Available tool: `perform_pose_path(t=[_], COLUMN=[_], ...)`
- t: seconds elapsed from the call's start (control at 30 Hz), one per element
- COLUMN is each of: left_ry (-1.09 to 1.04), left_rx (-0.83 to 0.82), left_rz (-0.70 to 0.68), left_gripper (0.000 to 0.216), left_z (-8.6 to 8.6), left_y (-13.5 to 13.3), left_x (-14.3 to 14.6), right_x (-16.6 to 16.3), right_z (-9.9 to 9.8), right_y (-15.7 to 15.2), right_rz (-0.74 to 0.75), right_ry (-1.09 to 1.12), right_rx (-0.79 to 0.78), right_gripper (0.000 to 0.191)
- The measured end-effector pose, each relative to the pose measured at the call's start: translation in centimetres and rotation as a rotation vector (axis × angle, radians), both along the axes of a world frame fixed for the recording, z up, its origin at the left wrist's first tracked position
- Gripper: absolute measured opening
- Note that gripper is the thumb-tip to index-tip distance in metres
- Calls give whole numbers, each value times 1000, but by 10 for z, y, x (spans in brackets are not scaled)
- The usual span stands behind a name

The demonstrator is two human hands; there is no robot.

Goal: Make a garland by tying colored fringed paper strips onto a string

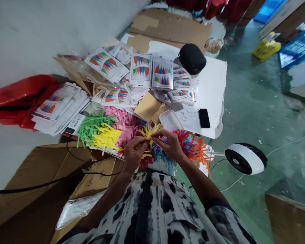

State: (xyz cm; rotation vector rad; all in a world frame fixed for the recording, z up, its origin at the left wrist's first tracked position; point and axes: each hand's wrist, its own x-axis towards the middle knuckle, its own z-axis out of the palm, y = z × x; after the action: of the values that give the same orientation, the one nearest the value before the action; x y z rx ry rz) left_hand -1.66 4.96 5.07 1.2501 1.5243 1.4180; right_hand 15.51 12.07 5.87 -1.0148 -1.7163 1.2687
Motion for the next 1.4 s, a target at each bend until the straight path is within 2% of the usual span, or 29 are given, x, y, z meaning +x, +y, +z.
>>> perform_pose_path(t=[0.17, 0.33, 0.7, 1.1, 1.3, 1.4], left_ry=[27, 33, 11, -21, 18, 85], left_rx=[13, 17, 25, 62, 80, 124], left_rz=[2, -24, -47, 1, -33, -36], left_gripper=[9, 10, 10, 11, 10, 9], left_z=[5, 7, 5, 3, 4, 5], left_y=[-4, -7, -6, -5, -5, -6], left_x=[-5, -5, -7, -4, -6, -8], right_x=[-7, -9, -9, -18, -16, -14], right_z=[10, 7, -1, 1, -1, 0], right_y=[-4, -9, -15, -21, -23, -25], right_rz=[4, -2, -23, -140, -130, -124], right_ry=[-26, -27, 63, 205, 196, 159], right_rx=[73, 64, -84, -267, -234, -160], right_gripper=[16, 17, 25, 31, 27, 23])
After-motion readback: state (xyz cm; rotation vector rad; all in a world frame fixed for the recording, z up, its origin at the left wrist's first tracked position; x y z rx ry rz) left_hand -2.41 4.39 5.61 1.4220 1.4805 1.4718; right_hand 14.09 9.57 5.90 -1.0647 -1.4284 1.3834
